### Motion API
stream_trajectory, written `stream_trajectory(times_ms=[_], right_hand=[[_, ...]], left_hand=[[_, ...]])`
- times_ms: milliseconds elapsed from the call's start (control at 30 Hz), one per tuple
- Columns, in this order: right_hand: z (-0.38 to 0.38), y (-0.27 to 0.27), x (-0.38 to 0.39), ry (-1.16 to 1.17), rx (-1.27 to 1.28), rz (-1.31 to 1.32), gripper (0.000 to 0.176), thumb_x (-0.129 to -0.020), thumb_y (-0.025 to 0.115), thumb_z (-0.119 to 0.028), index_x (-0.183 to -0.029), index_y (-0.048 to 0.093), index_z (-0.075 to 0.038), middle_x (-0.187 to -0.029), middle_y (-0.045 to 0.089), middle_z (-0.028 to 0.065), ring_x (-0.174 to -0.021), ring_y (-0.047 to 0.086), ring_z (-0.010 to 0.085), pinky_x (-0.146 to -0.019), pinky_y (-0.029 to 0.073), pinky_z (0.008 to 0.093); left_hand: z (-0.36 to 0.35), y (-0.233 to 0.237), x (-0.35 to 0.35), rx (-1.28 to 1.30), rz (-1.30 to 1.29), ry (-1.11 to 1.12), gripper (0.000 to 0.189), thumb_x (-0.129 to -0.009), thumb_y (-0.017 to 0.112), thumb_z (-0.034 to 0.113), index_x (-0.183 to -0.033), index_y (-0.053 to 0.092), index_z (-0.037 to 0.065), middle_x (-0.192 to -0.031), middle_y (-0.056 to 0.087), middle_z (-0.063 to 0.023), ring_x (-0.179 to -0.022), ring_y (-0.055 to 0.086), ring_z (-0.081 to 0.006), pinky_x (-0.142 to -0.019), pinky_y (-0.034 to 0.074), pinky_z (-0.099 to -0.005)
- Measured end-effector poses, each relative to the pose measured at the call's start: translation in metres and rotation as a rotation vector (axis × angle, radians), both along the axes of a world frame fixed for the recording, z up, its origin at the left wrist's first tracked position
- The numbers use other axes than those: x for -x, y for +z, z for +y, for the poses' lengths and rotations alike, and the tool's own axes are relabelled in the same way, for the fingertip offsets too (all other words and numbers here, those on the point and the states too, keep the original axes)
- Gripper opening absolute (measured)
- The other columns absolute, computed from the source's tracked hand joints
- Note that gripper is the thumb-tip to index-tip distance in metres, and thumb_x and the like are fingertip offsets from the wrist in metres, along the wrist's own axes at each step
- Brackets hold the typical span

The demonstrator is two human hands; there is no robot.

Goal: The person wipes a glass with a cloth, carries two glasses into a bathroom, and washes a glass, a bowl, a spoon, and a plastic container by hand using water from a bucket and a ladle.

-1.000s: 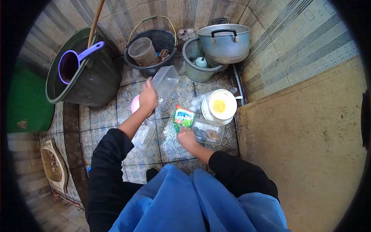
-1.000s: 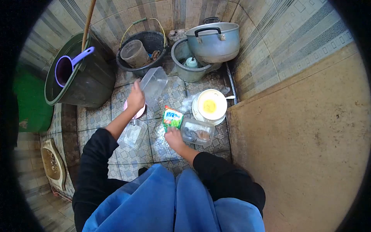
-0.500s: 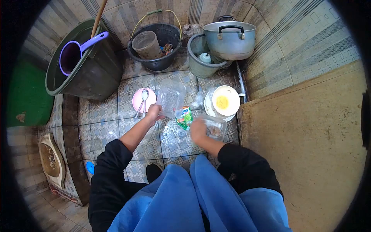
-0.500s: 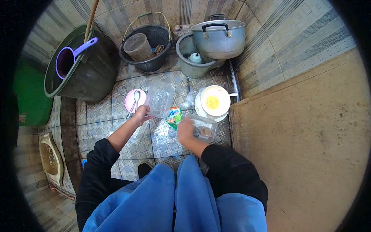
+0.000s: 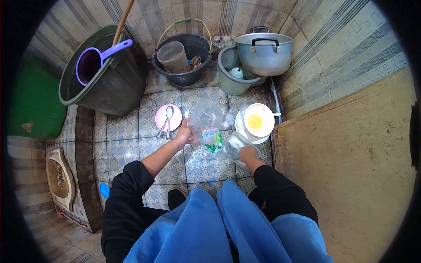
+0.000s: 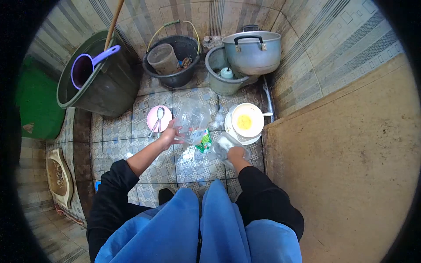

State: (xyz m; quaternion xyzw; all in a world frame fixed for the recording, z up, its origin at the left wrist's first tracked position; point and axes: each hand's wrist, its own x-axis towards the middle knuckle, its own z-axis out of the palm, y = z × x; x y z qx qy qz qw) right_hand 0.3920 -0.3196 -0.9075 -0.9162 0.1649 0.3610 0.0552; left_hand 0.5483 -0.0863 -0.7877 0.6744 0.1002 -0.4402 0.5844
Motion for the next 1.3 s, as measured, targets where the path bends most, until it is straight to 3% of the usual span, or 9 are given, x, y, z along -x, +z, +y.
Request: stream_trajectory(times_ms=[167,300,533,600,667,933,1133,1200,1300], right_hand=[[0.018,0.052,-0.072,0.225,0.450,0.532,0.023,-0.063,0.059,-0.016,-0.086,0.064,-0.014,-0.086,0.060,-0.0026,-0.066,0.058,0.0168,-0.042,0.042,0.0331],[0.036,0.208,-0.122,0.025,0.163,-0.308,0.032,-0.063,0.061,-0.015,-0.094,0.056,-0.008,-0.084,0.061,0.0080,-0.078,0.060,0.0214,-0.048,0.046,0.0373],[0.065,0.225,-0.172,-0.002,-0.699,-0.987,0.032,-0.079,0.048,-0.018,-0.105,0.041,-0.001,-0.098,0.054,0.0205,-0.086,0.055,0.0350,-0.074,0.044,0.0363],[0.085,0.200,-0.172,-0.291,-1.422,-1.116,0.032,-0.081,0.046,-0.018,-0.109,0.040,-0.004,-0.102,0.052,0.0154,-0.093,0.053,0.0261,-0.079,0.041,0.0322],[0.093,0.205,-0.158,-0.404,-1.663,-0.938,0.028,-0.085,0.041,-0.019,-0.110,0.041,-0.007,-0.108,0.047,0.0066,-0.100,0.044,0.0150,-0.082,0.037,0.0289],[0.124,0.188,-0.135,-0.834,-1.641,-0.495,0.026,-0.083,0.044,-0.027,-0.095,0.055,-0.007,-0.086,0.058,0.0068,-0.073,0.056,0.0180,-0.059,0.044,0.0308],[0.092,0.193,-0.144,-0.533,-0.996,-0.764,0.027,-0.081,0.045,-0.022,-0.099,0.052,-0.003,-0.088,0.057,0.0143,-0.074,0.056,0.0213,-0.065,0.043,0.0331],[0.100,0.194,-0.140,-0.249,-1.027,-1.408,0.039,-0.075,0.048,-0.019,-0.112,0.043,-0.006,-0.105,0.048,0.0264,-0.090,0.050,0.0401,-0.074,0.039,0.0428],[0.101,0.200,-0.129,0.120,-0.784,-1.196,0.059,-0.075,0.048,-0.018,-0.128,0.023,-0.012,-0.115,0.039,0.0261,-0.095,0.046,0.0417,-0.080,0.038,0.0432]], left_hand=[[-0.003,0.029,0.005,-0.546,-0.923,-0.237,0.068,-0.062,0.054,0.007,-0.122,0.024,0.010,-0.099,0.036,-0.0256,-0.095,0.038,-0.0384,-0.086,0.032,-0.0424],[-0.023,0.093,0.007,-0.584,-1.023,-0.225,0.070,-0.062,0.060,0.013,-0.122,0.025,0.009,-0.103,0.034,-0.0253,-0.100,0.035,-0.0398,-0.086,0.031,-0.0435],[-0.044,0.131,0.015,-0.415,-0.982,-0.020,0.074,-0.062,0.063,0.022,-0.120,0.023,-0.002,-0.107,0.033,-0.0241,-0.105,0.034,-0.0342,-0.092,0.027,-0.0357],[-0.036,0.122,0.016,-0.395,-1.038,-0.021,0.064,-0.067,0.060,0.027,-0.117,0.027,0.001,-0.111,0.034,-0.0191,-0.106,0.035,-0.0308,-0.090,0.030,-0.0360],[-0.032,0.121,0.019,0.378,-0.328,0.347,0.051,-0.074,0.053,0.031,-0.113,0.031,0.007,-0.115,0.035,-0.0129,-0.105,0.039,-0.0282,-0.085,0.036,-0.0375],[-0.017,0.103,0.014,0.552,-0.031,0.218,0.047,-0.080,0.042,0.047,-0.109,0.044,0.009,-0.101,0.053,-0.0090,-0.094,0.052,-0.0211,-0.081,0.041,-0.0399],[-0.028,0.114,0.038,0.512,0.217,0.058,0.061,-0.077,0.039,0.056,-0.121,0.035,0.013,-0.117,0.044,-0.0092,-0.106,0.044,-0.0262,-0.090,0.031,-0.0489],[-0.030,0.110,0.036,0.596,0.236,0.130,0.064,-0.077,0.038,0.057,-0.124,0.031,0.014,-0.121,0.040,-0.0091,-0.111,0.039,-0.0278,-0.091,0.029,-0.0497],[-0.017,0.112,0.023,0.655,0.203,0.173,0.066,-0.076,0.037,0.058,-0.126,0.028,0.014,-0.124,0.037,-0.0096,-0.113,0.036,-0.0291,-0.092,0.027,-0.0510]])
